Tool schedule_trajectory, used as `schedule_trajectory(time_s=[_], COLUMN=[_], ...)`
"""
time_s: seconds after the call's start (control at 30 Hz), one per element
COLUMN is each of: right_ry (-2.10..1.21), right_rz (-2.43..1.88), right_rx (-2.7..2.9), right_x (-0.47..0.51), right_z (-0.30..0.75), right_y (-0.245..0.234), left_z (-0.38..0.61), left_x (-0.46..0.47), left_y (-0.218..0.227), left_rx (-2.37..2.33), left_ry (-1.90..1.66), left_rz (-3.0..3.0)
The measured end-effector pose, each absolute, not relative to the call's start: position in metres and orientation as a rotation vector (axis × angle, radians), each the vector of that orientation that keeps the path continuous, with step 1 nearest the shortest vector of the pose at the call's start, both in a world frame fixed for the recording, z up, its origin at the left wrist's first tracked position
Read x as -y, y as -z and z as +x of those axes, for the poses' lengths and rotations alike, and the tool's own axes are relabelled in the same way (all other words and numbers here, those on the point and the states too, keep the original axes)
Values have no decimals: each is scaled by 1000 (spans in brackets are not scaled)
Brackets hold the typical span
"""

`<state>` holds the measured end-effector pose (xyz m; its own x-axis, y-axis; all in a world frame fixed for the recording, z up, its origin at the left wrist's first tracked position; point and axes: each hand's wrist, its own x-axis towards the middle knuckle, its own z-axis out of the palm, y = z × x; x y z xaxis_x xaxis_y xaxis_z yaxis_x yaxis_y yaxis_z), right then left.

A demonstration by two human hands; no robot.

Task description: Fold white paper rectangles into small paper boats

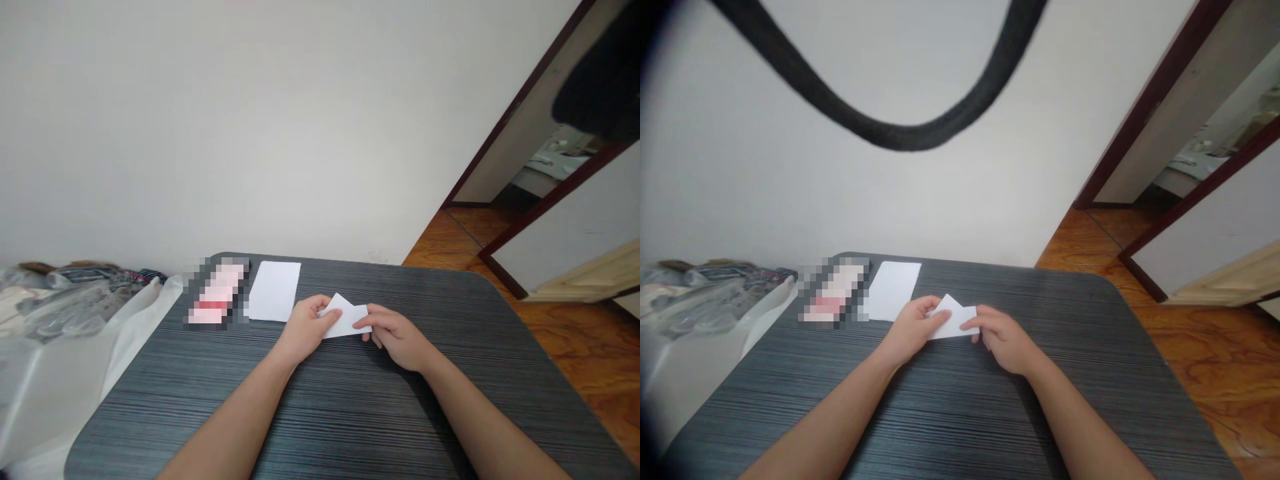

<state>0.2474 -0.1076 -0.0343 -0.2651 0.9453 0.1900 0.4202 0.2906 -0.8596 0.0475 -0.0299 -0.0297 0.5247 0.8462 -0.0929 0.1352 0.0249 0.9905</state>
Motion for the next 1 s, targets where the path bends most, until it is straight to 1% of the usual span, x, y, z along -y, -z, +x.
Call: schedule_trajectory(time_s=[0.33,0.6,0.8,1.0], right_ry=[-753,-757,-784,-765], right_rz=[-1276,-1304,-1213,-1267], right_rx=[1919,1930,1985,2010], right_x=[103,102,103,104], right_z=[249,249,248,249], right_y=[35,35,33,33], left_z=[46,46,46,45], left_x=[30,32,31,30], left_y=[30,25,26,30], left_rx=[-868,-791,-806,-827], left_ry=[-640,-612,-582,-590], left_rz=[1567,1554,1542,1548])
